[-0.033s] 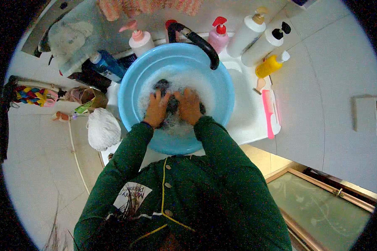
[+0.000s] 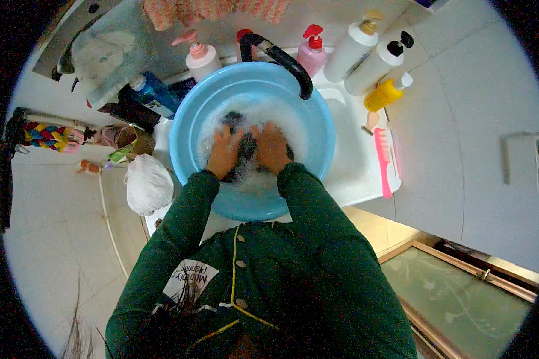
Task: Washing a white and black garment by hand in a basin.
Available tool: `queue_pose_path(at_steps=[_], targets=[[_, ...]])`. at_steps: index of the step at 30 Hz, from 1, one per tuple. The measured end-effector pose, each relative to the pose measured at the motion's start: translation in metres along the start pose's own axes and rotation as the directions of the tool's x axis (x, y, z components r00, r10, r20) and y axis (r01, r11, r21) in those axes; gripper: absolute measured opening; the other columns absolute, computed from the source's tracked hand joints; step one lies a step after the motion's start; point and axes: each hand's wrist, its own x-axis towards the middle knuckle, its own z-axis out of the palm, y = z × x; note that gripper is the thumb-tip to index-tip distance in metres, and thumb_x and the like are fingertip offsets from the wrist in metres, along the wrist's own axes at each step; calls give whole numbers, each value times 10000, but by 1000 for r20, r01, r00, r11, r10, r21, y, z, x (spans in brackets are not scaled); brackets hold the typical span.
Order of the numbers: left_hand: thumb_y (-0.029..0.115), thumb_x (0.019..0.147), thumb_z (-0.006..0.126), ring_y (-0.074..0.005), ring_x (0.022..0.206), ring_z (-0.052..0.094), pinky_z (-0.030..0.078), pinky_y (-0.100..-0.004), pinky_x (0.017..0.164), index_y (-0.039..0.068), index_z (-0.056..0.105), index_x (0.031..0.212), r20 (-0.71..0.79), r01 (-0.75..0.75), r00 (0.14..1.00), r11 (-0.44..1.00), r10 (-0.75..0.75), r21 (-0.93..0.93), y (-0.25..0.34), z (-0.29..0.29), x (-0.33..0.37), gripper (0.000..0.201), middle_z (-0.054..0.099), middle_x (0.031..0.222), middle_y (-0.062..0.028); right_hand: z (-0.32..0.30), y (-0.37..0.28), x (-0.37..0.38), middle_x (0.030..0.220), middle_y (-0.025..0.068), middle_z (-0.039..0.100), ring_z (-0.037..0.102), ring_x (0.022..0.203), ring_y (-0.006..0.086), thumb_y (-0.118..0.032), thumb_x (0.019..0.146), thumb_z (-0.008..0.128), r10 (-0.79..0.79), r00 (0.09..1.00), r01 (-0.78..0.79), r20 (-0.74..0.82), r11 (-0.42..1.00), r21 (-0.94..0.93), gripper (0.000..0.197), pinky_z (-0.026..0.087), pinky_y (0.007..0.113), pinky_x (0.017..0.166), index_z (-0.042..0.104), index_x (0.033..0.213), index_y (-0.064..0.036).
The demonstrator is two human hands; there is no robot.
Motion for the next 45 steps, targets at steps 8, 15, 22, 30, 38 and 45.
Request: queue_pose_path(at_steps=[8,15,22,30,38,45], targets=[[157,667,736,-222,969,530,434,-324,797,57,508,1075,121,237,969,671,-216,-703,-11,-34,23,478,541,1057,-116,-54,39,3,958,87,540,512,950,267,-173,522,765,132,991,-95,15,623,777,573,408,342,823,472,1012,-122],[23,652,675,-121,863,487,389,-237,761,65,533,834,78,150,979,407,-187,-901,15,-88,12,234,506,878,3,-113,25,-24,920,18,531,502,894,156,12,634,632,207,973,-146,103,203,968,325,385,265,816,520,916,-106],[6,631,600,-150,785,468,357,-229,703,42,527,714,104,148,986,397,-130,-906,10,-91,10,116,483,822,-37,-110,32,-36,856,-13,513,485,834,107,39,684,586,296,953,-46,-68,361,931,194,379,233,764,538,836,-70],[102,684,574,-139,686,440,340,-247,632,127,557,725,571,281,755,-629,-321,-725,-25,-57,0,52,469,715,10,-131,7,-22,929,17,501,471,910,111,-31,744,586,227,947,-189,226,-172,967,239,358,239,815,515,967,-81],[189,709,588,-130,812,419,313,-253,687,154,561,944,450,345,760,-296,-470,-891,15,-89,8,239,489,853,26,-141,-7,6,995,109,473,482,935,230,-117,777,577,221,900,-87,375,-752,654,218,394,353,856,497,962,-33],[170,730,589,-126,848,465,342,-285,722,143,568,950,522,351,758,-430,-390,-832,29,-89,5,223,524,916,15,-162,-19,17,850,102,496,470,810,213,-192,844,475,62,956,19,287,-988,150,213,408,345,766,490,897,14]])
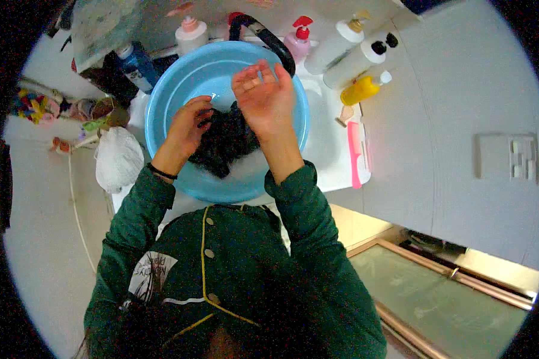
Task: Washing a white and black garment by hand in a basin.
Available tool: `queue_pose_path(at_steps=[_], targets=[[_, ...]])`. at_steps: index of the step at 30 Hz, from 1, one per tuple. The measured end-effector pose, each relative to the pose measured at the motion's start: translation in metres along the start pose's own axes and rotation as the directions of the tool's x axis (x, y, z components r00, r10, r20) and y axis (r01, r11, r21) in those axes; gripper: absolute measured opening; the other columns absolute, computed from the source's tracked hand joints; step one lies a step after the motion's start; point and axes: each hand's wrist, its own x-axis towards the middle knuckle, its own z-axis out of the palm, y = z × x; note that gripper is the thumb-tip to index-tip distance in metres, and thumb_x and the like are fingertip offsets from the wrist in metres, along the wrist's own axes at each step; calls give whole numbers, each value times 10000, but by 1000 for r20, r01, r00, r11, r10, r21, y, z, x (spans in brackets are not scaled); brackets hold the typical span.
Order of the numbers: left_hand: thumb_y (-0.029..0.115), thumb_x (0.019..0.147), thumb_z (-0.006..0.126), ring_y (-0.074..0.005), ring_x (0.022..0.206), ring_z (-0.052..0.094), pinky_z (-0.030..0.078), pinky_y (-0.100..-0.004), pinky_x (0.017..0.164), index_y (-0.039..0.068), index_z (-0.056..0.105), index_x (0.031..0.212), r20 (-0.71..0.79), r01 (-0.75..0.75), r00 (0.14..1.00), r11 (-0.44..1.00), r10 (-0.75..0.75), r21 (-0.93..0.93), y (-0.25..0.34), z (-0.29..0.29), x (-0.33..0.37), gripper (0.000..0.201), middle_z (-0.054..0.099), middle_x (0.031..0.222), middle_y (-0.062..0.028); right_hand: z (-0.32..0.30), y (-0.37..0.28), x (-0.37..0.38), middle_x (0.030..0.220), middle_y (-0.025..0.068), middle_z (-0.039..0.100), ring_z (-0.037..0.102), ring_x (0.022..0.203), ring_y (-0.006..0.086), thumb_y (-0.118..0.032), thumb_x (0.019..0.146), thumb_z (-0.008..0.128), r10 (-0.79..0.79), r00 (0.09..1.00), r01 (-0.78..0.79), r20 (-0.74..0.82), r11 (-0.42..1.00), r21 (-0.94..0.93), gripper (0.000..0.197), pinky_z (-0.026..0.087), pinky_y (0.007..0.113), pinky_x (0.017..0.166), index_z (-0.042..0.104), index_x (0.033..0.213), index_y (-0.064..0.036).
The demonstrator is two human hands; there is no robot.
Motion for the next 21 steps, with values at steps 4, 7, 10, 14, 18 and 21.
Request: queue_pose_path(at_steps=[4,7,10,14,18,21], targets=[[177,737,592,-126,854,474,347,-293,737,139,571,941,57,125,991,990,-121,-67,3,14,-15,208,524,915,17,10,-6,-5,798,90,485,484,767,197,-241,849,473,-24,999,23,25,999,34,227,413,335,737,490,895,-19],[174,723,606,-127,851,470,349,-296,744,146,564,953,100,131,988,986,-120,-103,-4,12,-11,236,525,900,18,12,-5,-3,777,86,482,477,745,182,-253,859,459,6,997,-6,83,1000,8,228,405,318,725,502,874,-30],[168,702,633,-190,931,471,367,-359,804,167,537,1043,80,-24,996,999,27,-41,-12,-7,7,355,497,983,-24,-12,-5,5,797,94,508,497,773,194,-260,862,468,125,986,-121,110,992,-48,246,407,343,772,511,903,-22],[206,664,691,-326,1143,357,320,-465,910,228,432,1218,316,-504,710,141,629,852,-41,-26,26,612,373,1248,-105,-111,-22,14,1220,217,396,361,1152,388,-414,666,688,-88,894,127,439,-891,-436,660,364,499,903,447,1211,-129],[287,618,754,-476,1239,181,303,-600,912,316,131,1372,296,-230,938,-315,180,921,-66,-48,11,978,99,1417,-174,-142,22,-19,1329,267,213,264,1157,503,-385,617,732,28,993,52,115,-976,-211,835,352,563,881,307,1323,-252],[241,669,711,-469,1144,327,474,-525,744,238,168,1372,354,-240,892,-368,282,898,-83,-44,19,889,189,1382,-181,-155,26,-15,1347,267,215,207,1164,554,-436,555,758,2,997,9,83,-996,-88,995,394,599,807,204,1365,-268]])
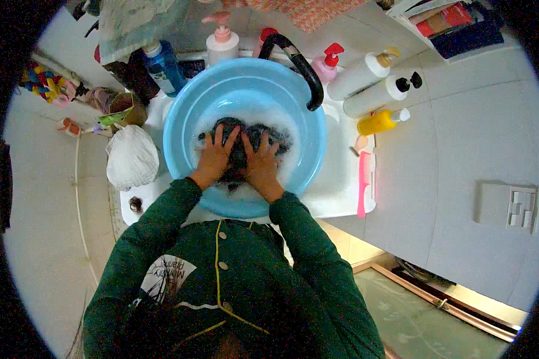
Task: Washing a white and black garment by hand in a basin.
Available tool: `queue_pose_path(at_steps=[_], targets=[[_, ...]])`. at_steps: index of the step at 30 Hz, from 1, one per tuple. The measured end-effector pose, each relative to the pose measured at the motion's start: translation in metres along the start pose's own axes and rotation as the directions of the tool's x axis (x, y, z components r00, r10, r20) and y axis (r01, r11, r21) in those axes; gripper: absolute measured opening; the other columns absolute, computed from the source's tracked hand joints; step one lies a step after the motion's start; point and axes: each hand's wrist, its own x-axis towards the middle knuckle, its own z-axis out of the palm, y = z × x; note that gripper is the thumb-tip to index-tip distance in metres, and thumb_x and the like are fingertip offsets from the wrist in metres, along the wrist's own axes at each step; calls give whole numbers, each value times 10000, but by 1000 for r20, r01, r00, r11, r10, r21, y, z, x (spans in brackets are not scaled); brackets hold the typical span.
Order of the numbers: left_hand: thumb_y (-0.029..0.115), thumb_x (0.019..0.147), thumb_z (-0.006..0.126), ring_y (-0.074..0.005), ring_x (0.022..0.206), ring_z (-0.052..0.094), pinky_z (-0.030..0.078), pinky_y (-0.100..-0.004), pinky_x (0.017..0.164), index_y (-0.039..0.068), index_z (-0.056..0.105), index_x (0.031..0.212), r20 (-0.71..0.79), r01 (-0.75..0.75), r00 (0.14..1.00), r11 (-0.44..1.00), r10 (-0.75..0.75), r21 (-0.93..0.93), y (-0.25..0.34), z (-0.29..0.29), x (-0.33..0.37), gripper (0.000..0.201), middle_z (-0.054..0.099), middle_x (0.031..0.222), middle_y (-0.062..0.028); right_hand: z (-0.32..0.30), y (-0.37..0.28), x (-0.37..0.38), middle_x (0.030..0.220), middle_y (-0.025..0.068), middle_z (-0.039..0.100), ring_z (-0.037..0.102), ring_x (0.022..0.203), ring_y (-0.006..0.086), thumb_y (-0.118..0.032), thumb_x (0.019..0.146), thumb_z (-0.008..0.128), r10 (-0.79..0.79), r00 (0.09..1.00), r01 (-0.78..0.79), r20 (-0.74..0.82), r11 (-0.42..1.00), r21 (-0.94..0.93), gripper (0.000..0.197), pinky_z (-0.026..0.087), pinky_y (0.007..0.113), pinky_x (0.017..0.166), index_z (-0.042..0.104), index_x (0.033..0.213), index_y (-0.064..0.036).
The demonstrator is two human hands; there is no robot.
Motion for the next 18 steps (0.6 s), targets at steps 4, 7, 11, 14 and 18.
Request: queue_pose_path(at_steps=[4,7,11,14,18], targets=[[227,712,667,-446,1084,378,488,-510,706,202,250,1346,-68,1,998,1000,-1,-3,1,20,30,759,265,1333,-182,17,22,32,1334,274,232,244,1170,522,-411,565,760,80,994,-76,-81,996,53,962,389,580,822,235,1354,-247],[225,737,635,-425,1069,384,444,-537,757,168,316,1311,33,50,998,996,-48,-67,2,0,41,659,332,1265,-167,-23,31,55,1335,258,248,307,1181,443,-363,624,737,201,973,-225,116,937,267,858,363,549,869,281,1332,-198],[260,676,694,-354,1105,375,330,-450,911,165,397,1239,-208,-67,976,997,60,-28,20,-55,15,643,385,1208,-129,-97,27,40,1266,110,348,360,1141,345,-290,698,682,301,918,-266,258,-17,964,638,315,501,920,391,1233,-101],[206,659,701,-296,1034,422,333,-397,890,129,584,925,-484,-381,860,836,163,-395,38,-74,3,301,481,1025,-85,-124,33,39,1059,67,443,473,921,246,-206,738,619,224,916,-43,333,-771,636,393,397,419,828,459,1082,-107],[199,645,707,-269,953,437,338,-395,848,151,610,830,-551,-544,789,726,272,-421,58,-92,-22,215,476,933,-53,-149,23,41,938,50,463,473,860,208,-157,750,583,107,957,-12,271,-915,402,195,419,378,750,492,910,-92]])
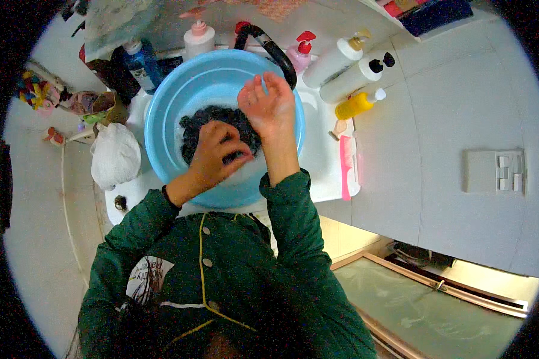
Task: Washing a white and black garment by hand in a basin.
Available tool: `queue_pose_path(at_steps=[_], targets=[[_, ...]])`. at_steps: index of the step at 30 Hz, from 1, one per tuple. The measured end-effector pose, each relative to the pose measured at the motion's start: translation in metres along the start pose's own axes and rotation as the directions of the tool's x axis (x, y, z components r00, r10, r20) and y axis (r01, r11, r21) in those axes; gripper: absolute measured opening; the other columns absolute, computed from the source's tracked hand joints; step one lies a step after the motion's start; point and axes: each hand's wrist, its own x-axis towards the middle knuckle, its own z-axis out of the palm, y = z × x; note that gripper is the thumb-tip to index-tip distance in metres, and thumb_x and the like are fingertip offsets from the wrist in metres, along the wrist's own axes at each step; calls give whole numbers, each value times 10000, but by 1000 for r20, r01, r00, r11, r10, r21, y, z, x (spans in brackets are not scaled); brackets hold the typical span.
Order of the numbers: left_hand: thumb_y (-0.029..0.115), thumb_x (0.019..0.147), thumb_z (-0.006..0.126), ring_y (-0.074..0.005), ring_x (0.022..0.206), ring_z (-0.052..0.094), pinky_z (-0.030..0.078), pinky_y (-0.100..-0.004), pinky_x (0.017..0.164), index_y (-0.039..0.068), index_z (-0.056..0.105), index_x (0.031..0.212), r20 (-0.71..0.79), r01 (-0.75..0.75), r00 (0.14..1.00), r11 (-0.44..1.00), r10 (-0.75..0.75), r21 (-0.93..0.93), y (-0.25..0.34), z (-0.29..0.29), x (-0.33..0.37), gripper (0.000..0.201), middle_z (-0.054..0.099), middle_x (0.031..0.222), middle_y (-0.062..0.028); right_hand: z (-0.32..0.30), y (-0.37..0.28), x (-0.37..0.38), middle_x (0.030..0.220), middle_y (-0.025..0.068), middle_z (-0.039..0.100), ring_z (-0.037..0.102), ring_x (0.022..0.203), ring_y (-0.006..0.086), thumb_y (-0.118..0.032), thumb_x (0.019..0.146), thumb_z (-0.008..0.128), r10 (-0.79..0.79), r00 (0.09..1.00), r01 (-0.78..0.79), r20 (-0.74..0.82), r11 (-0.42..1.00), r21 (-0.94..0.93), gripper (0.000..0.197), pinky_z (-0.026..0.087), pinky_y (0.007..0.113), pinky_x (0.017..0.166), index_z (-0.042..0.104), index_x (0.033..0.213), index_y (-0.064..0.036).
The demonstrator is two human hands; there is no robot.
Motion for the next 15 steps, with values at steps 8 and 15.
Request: queue_pose_path(at_steps=[8,15], targets=[[140,598,695,-244,946,439,328,-433,832,154,596,814,101,-321,942,947,320,-11,31,-7,-9,238,469,894,-26,25,-3,-7,870,56,492,479,824,194,-126,762,563,57,992,-74,112,984,160,114,385,347,743,504,835,-62],[99,629,655,-265,923,502,399,-391,784,74,543,802,42,-366,916,875,399,-316,28,13,-18,208,536,929,-75,39,-6,-4,819,44,496,474,804,175,-108,766,550,44,958,-89,283,985,147,81,382,334,727,502,819,-70]])
